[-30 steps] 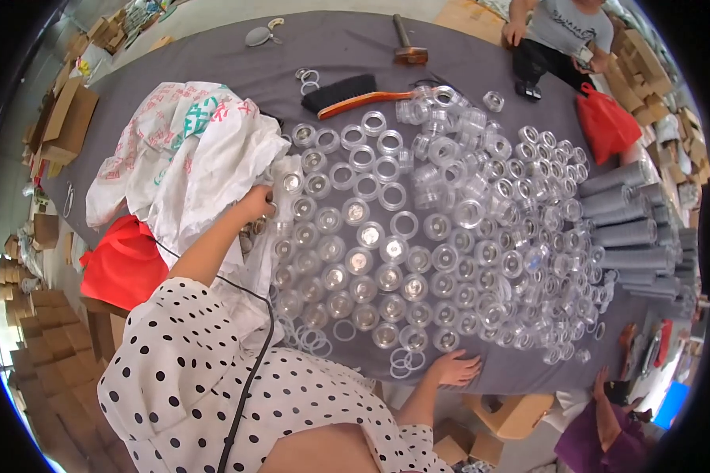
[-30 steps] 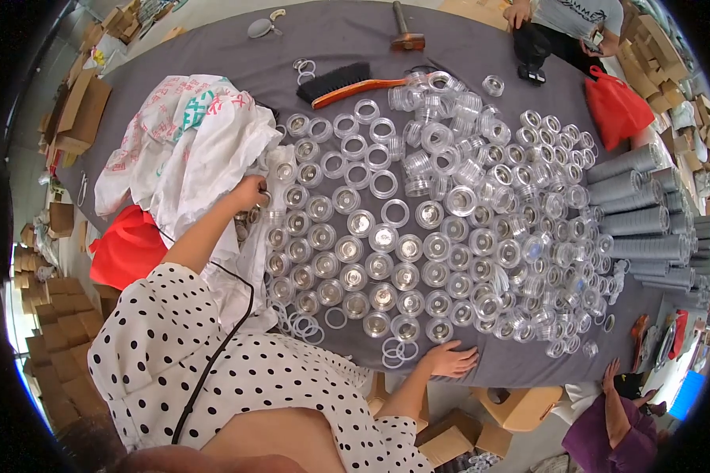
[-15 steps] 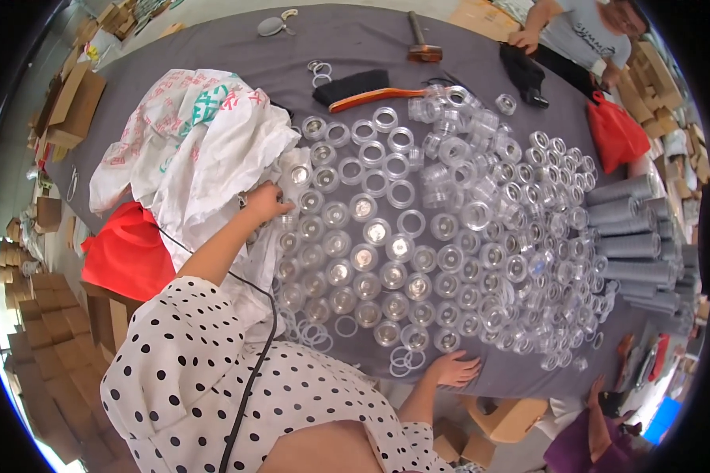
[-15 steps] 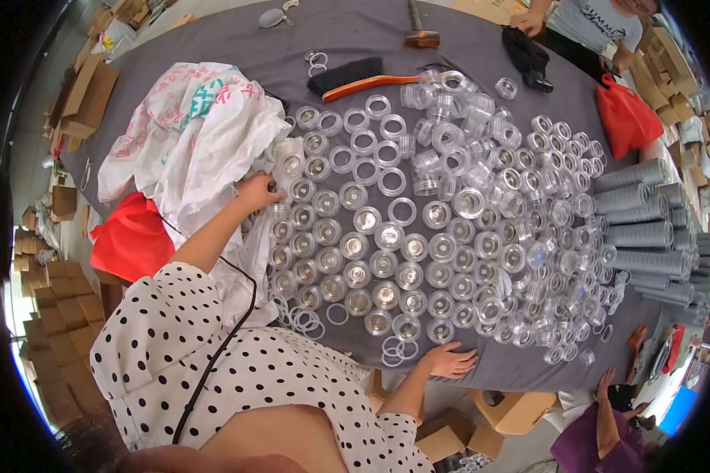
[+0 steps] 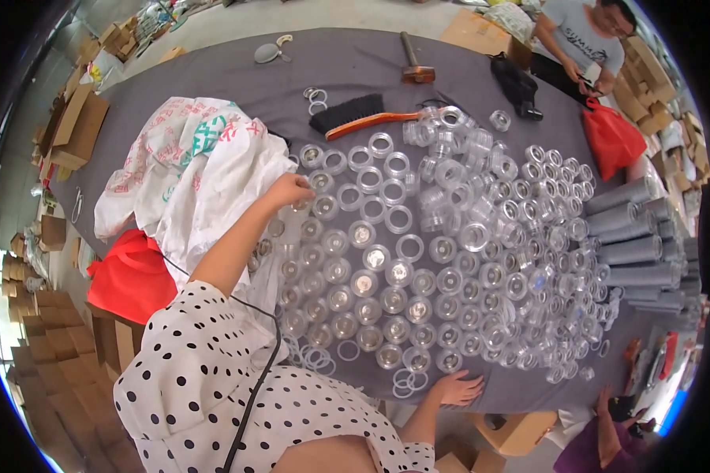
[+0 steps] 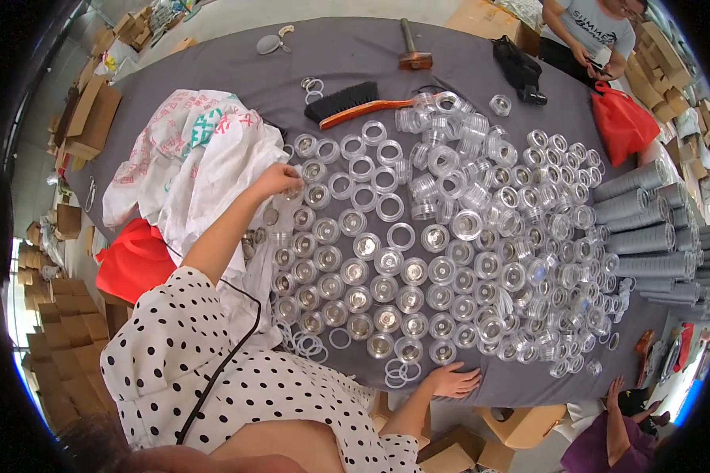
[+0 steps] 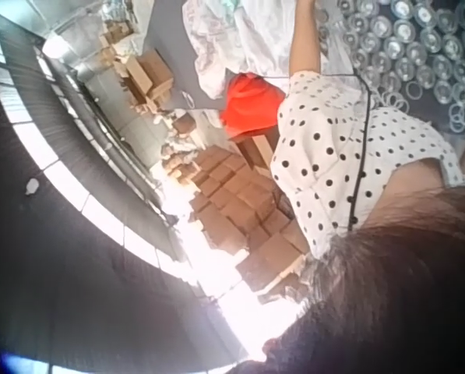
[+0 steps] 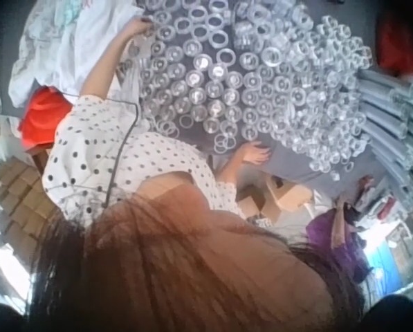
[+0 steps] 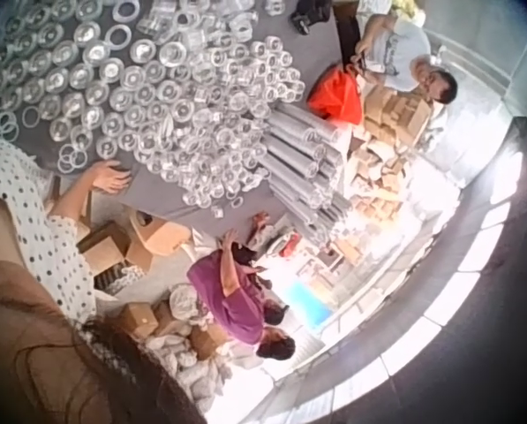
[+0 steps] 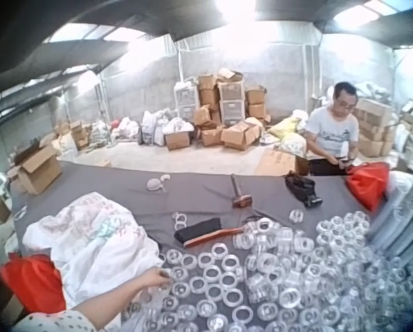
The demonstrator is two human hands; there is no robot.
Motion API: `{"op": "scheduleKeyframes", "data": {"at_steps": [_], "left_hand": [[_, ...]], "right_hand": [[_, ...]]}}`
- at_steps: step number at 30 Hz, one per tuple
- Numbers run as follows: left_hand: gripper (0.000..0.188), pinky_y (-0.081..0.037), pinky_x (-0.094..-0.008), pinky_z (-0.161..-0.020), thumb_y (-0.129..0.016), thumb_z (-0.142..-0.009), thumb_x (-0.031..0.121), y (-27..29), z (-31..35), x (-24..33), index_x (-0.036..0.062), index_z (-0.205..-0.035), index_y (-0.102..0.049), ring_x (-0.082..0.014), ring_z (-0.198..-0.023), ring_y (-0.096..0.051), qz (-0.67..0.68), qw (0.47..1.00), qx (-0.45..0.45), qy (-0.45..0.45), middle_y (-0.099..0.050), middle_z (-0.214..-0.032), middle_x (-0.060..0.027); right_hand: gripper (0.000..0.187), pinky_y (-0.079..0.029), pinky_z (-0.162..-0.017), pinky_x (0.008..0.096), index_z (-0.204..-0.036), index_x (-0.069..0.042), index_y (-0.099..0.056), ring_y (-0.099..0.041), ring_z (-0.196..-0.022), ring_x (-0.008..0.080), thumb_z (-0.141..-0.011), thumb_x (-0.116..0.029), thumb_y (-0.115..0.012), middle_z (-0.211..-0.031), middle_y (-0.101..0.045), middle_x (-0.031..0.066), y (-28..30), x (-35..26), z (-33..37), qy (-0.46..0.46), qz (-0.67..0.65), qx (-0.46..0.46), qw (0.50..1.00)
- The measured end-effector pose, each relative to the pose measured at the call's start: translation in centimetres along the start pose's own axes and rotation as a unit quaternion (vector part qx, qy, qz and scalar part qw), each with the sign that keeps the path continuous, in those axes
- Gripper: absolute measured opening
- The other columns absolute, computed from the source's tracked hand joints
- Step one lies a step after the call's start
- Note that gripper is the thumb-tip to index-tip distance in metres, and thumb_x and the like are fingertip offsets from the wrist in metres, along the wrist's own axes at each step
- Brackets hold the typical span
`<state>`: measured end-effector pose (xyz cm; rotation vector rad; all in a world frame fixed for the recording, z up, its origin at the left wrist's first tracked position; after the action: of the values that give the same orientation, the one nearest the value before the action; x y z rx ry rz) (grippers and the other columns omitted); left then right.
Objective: The person sorts and assembles small clear plastic containers and plastic rings by hand at a table.
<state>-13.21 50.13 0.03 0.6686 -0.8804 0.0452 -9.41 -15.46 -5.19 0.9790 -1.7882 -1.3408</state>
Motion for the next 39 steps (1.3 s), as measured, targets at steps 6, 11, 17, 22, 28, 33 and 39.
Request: {"op": "scheduleKeyframes", "data": {"at_steps": [6, 11, 17, 22, 28, 33, 39], "left_hand": [[0.026, -0.047, -0.0296, -0.062, -0.064, -0.072, 0.022, 0.0, -6.4, 1.8, 0.0027, -0.089, -0.065, -0.0183, -0.064, -0.06, -0.011, 0.979, 0.172, -0.106, -0.063, -0.076, -0.0084], [0.024, -0.046, -0.0389, -0.073, -0.053, -0.079, 0.027, -2.8, -6.0, 4.1, 0.0075, -0.084, -0.066, -0.0282, -0.084, -0.059, -0.304, 0.913, 0.218, -0.16, -0.062, -0.093, -0.0097], [0.029, -0.048, -0.0406, -0.072, -0.051, -0.079, 0.028, -2.8, -6.2, 3.2, 0.0125, -0.102, -0.059, -0.0276, -0.085, -0.059, -0.339, 0.89, 0.206, -0.223, -0.06, -0.097, -0.0071], [0.031, -0.048, -0.0413, -0.072, -0.051, -0.076, 0.025, -3.7, -7.2, 4.3, 0.0121, -0.104, -0.057, -0.0284, -0.089, -0.058, -0.37, 0.902, 0.145, -0.168, -0.057, -0.102, -0.008], [0.032, -0.047, -0.0415, -0.077, -0.054, -0.071, 0.021, -4.1, -8.4, 3.3, 0.0109, -0.101, -0.058, -0.0285, -0.095, -0.056, -0.376, 0.922, 0.048, -0.081, -0.049, -0.113, -0.011], [0.038, -0.045, -0.0399, -0.08, -0.054, -0.069, 0.017, -3.5, -7.8, 3.7, 0.0142, -0.106, -0.058, -0.0288, -0.097, -0.055, -0.347, 0.928, 0.086, -0.104, -0.048, -0.116, -0.0105], [0.035, -0.045, -0.0387, -0.075, -0.057, -0.075, 0.027, 0.6, -2.1, 4.5, 0.0084, -0.104, -0.057, -0.03, -0.087, -0.057, -0.166, 0.947, 0.147, -0.232, -0.056, -0.101, -0.0134]], "right_hand": [[0.048, -0.026, -0.098, 0.0432, -0.127, -0.013, -0.039, -0.034, -0.123, 0.0244, -0.087, -0.037, -0.044, -0.131, -0.039, 0.0055, 0.0, -0.1, 0.1, 0.005, -0.009, 0.004, 1.0], [0.047, -0.025, -0.099, 0.0429, -0.127, -0.013, -0.039, -0.034, -0.123, 0.0247, -0.087, -0.037, -0.043, -0.131, -0.039, 0.0063, 0.1, 0.1, -0.1, -0.003, 0.001, -0.005, 1.0], [0.047, -0.025, -0.099, 0.0427, -0.127, -0.013, -0.039, -0.034, -0.123, 0.0246, -0.087, -0.037, -0.042, -0.13, -0.039, 0.0071, -0.1, -0.2, 0.0, 0.002, -0.006, -0.008, 1.0], [0.046, -0.025, -0.098, 0.0429, -0.127, -0.013, -0.039, -0.034, -0.123, 0.0248, -0.087, -0.037, -0.042, -0.13, -0.039, 0.0076, -0.1, -0.3, 0.2, 0.008, -0.016, -0.005, 1.0], [0.047, -0.024, -0.099, 0.0434, -0.127, -0.012, -0.038, -0.033, -0.123, 0.0254, -0.088, -0.037, -0.041, -0.131, -0.038, 0.008, -0.3, 0.1, 0.1, 0.017, -0.011, -0.013, 1.0], [0.047, -0.025, -0.099, 0.0437, -0.127, -0.012, -0.039, -0.033, -0.122, 0.0254, -0.088, -0.038, -0.041, -0.131, -0.038, 0.0077, -0.1, -0.2, 0.0, 0.019, -0.006, -0.01, 1.0], [0.046, -0.026, -0.098, 0.0429, -0.126, -0.013, -0.039, -0.034, -0.122, 0.0249, -0.087, -0.038, -0.042, -0.13, -0.039, 0.0069, -0.6, 0.0, 0.1, 0.018, -0.009, 0.004, 1.0]]}}
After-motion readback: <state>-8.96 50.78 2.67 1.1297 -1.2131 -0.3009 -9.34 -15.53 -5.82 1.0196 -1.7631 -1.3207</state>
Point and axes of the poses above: each hand's wrist, its own z-axis away from the middle knuckle, its own y-axis out of the back of the hand, x = y × z, the point moved 8 cm from there along -z, towards the middle knuckle
